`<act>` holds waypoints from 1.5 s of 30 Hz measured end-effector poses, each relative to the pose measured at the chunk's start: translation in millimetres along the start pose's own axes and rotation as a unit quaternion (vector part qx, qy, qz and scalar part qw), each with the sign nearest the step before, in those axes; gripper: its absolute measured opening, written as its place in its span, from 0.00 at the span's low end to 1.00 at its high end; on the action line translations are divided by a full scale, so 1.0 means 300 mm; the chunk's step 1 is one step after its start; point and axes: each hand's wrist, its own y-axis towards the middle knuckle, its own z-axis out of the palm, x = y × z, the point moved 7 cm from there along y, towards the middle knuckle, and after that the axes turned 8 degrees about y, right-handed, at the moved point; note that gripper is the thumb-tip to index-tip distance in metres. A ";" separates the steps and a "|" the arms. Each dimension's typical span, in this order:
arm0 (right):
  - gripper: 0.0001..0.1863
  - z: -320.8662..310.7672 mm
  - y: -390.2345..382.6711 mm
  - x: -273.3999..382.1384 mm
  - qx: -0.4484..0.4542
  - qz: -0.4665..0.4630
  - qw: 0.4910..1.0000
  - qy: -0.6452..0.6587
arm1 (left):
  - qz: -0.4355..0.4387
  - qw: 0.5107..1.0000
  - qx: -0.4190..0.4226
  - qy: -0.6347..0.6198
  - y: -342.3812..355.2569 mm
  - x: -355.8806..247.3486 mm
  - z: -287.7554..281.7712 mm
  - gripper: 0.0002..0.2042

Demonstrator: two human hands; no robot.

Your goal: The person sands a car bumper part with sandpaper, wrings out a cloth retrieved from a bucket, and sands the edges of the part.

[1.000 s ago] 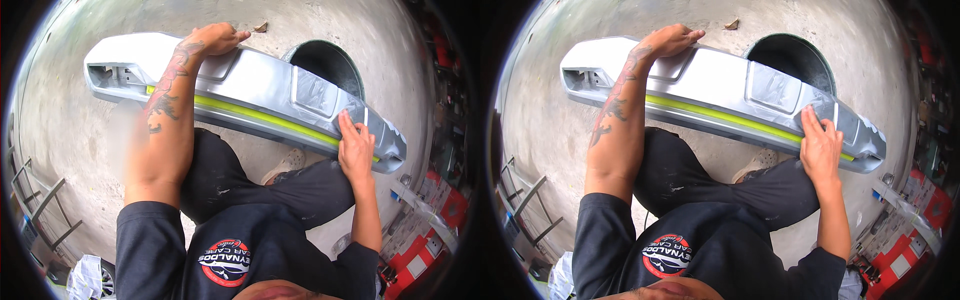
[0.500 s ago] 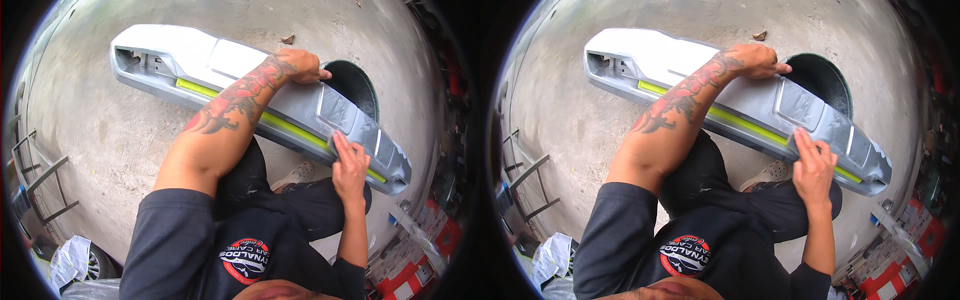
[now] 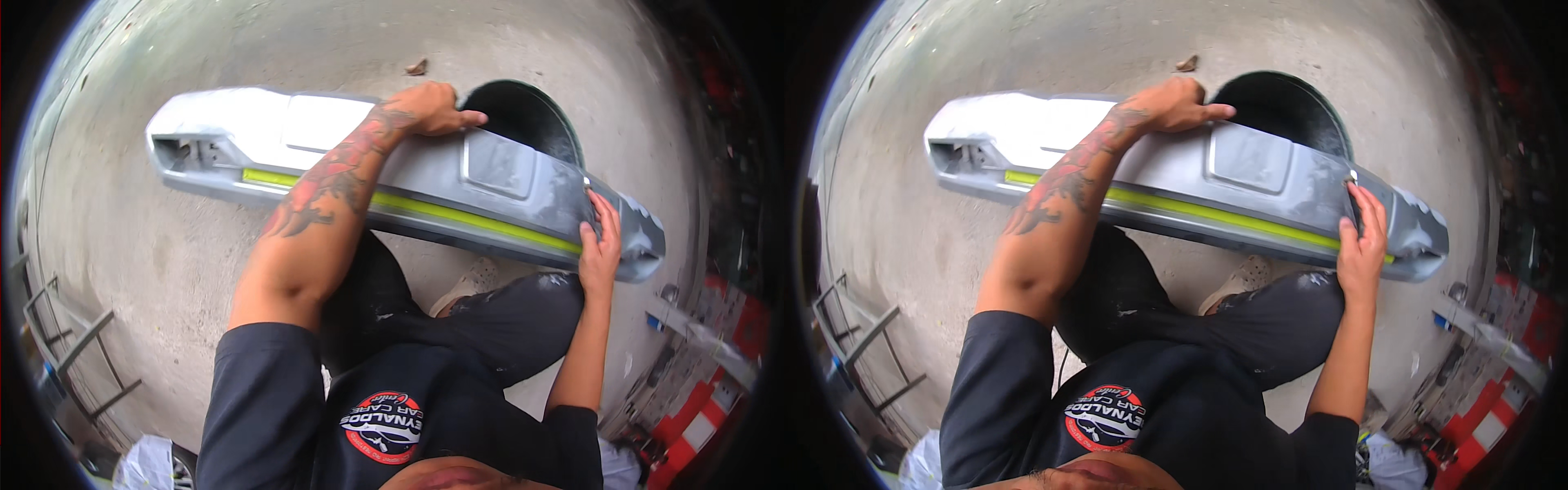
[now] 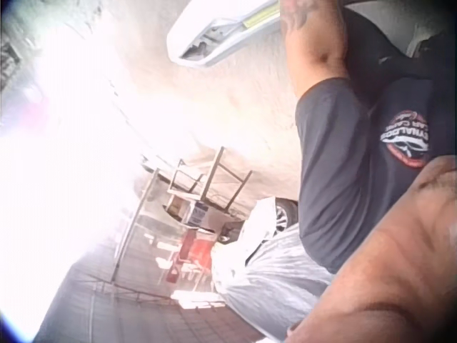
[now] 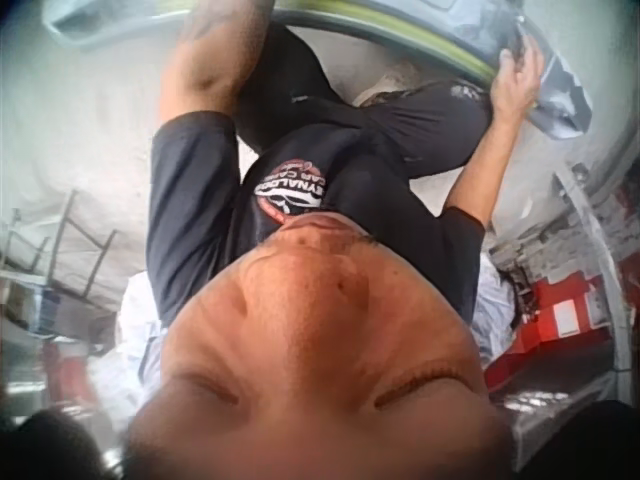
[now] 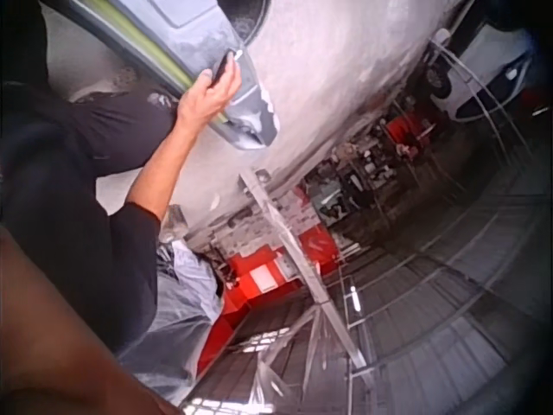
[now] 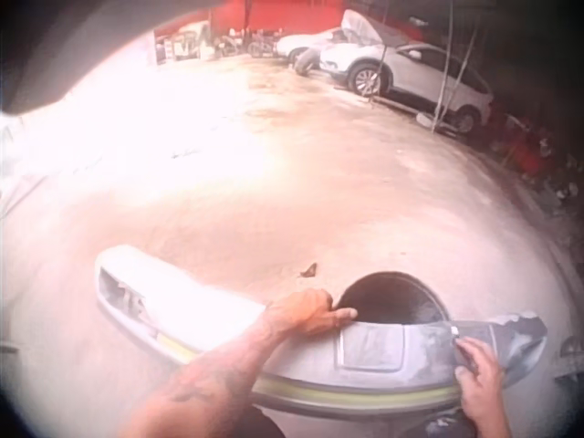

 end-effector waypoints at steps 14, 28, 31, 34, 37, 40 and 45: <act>0.23 -0.276 -0.084 -0.235 -0.296 0.075 0.880 0.365 | -0.022 0.998 0.013 -0.060 -0.083 -0.017 -0.063 0.32; 0.22 -0.342 -0.404 -0.514 -0.483 0.067 0.765 0.421 | 0.005 0.997 -0.067 -0.033 -0.260 -0.091 -0.206 0.30; 0.22 -0.345 -0.423 -0.535 -0.499 0.066 0.747 0.435 | 0.014 0.997 -0.057 -0.043 -0.255 -0.079 -0.205 0.31; 0.22 -0.366 -0.474 -0.552 -0.554 0.084 0.712 0.423 | 0.020 0.998 -0.043 -0.049 -0.246 -0.065 -0.204 0.31; 0.22 -0.409 -0.503 -0.548 -0.587 0.065 0.677 0.439 | 0.025 0.996 -0.034 -0.078 -0.251 -0.058 -0.230 0.30; 0.23 -0.438 -0.532 -0.557 -0.611 0.050 0.659 0.435 | 0.041 0.994 -0.038 -0.092 -0.259 -0.048 -0.287 0.27; 0.26 -0.272 -0.430 -0.591 -0.474 0.061 0.745 0.466 | 0.079 0.985 -0.140 -0.067 -0.353 -0.024 -0.463 0.24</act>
